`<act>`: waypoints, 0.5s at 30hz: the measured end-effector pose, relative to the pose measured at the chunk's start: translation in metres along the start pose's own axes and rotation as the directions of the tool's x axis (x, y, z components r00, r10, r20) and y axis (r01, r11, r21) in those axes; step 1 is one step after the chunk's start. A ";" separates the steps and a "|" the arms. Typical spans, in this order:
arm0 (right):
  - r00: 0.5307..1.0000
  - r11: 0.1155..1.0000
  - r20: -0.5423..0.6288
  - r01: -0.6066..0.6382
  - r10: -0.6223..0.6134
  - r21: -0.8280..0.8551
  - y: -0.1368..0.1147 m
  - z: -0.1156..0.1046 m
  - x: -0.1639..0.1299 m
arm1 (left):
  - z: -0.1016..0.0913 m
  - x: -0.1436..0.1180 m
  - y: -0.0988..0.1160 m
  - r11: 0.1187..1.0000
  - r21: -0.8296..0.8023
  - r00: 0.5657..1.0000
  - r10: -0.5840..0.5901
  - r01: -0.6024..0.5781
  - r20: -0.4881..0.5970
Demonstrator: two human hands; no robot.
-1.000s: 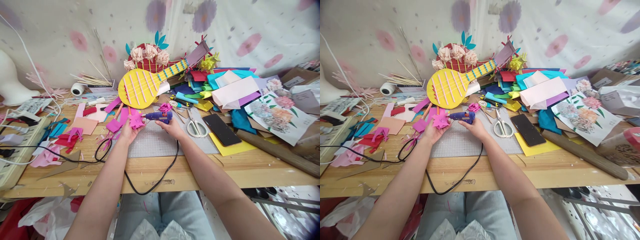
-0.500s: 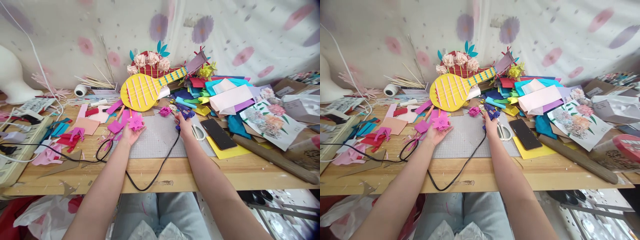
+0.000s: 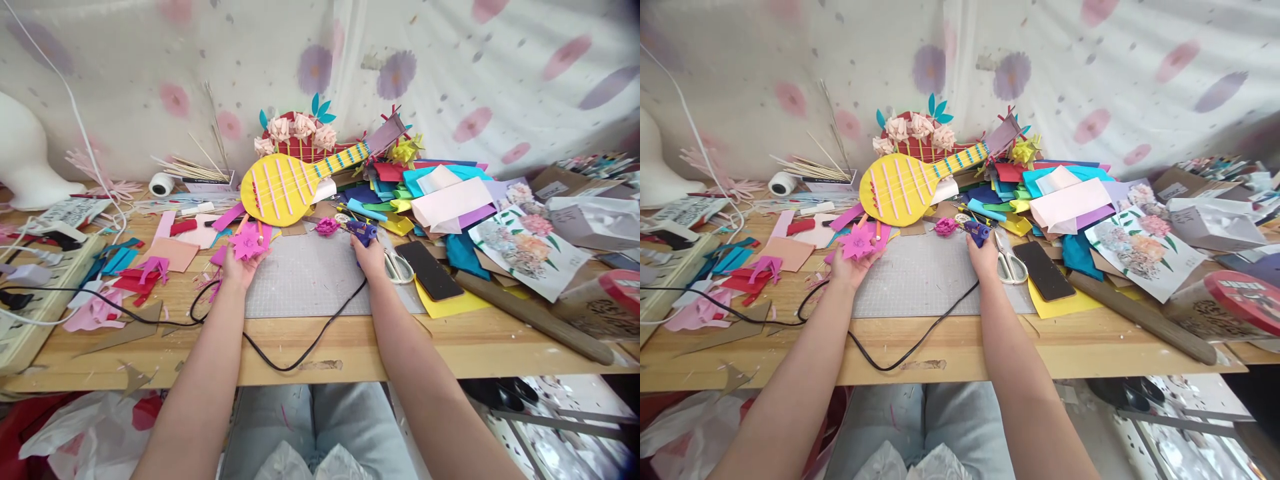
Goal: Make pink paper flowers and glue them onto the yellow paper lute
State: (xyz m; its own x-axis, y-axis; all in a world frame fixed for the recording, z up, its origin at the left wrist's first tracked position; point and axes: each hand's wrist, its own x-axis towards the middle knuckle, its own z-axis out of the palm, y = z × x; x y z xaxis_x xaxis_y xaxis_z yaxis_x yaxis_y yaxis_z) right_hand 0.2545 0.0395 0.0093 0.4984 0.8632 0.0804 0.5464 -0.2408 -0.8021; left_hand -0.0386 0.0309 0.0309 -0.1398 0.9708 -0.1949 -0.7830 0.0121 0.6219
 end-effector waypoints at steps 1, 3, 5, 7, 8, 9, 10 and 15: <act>1.000 0.999 -0.001 0.011 -0.011 -0.034 0.000 0.000 -0.001 | 0.001 -0.001 0.000 1.000 -0.011 1.000 0.000 0.000 0.000; 1.000 0.994 -0.001 0.024 -0.024 -0.107 -0.001 -0.001 -0.002 | 0.002 -0.002 0.000 0.999 -0.033 1.000 0.007 -0.007 0.002; 1.000 0.986 -0.006 0.027 -0.029 -0.167 -0.002 -0.003 -0.004 | 0.002 -0.002 0.000 0.999 -0.052 1.000 0.014 -0.013 0.006; 1.000 0.979 -0.021 0.017 -0.022 -0.204 -0.003 -0.004 -0.005 | 0.002 -0.002 0.001 0.998 -0.068 1.000 0.012 -0.011 0.008; 0.999 0.976 -0.030 0.011 -0.018 -0.218 -0.004 -0.004 -0.005 | 0.002 -0.002 0.001 0.997 -0.075 1.000 0.007 -0.006 0.006; 0.999 0.973 -0.039 0.004 -0.014 -0.229 -0.004 -0.005 -0.005 | 0.002 -0.002 0.001 0.997 -0.082 1.000 0.001 -0.001 0.004; 0.999 0.972 -0.044 -0.002 -0.009 -0.237 -0.005 -0.004 -0.005 | 0.002 -0.001 0.001 0.996 -0.087 1.000 -0.003 0.004 0.004; 0.998 0.977 -0.057 0.003 -0.015 -0.211 -0.004 -0.002 -0.007 | 0.002 0.000 0.000 0.995 -0.095 1.000 -0.014 0.015 0.009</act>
State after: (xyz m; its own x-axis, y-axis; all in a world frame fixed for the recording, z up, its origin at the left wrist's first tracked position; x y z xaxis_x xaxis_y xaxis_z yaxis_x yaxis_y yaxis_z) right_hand 0.2504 0.0334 0.0133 0.5277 0.8401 0.1259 0.6777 -0.3270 -0.6587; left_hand -0.0377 0.0318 0.0326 -0.1234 0.9727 -0.1966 -0.8388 0.0036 0.5444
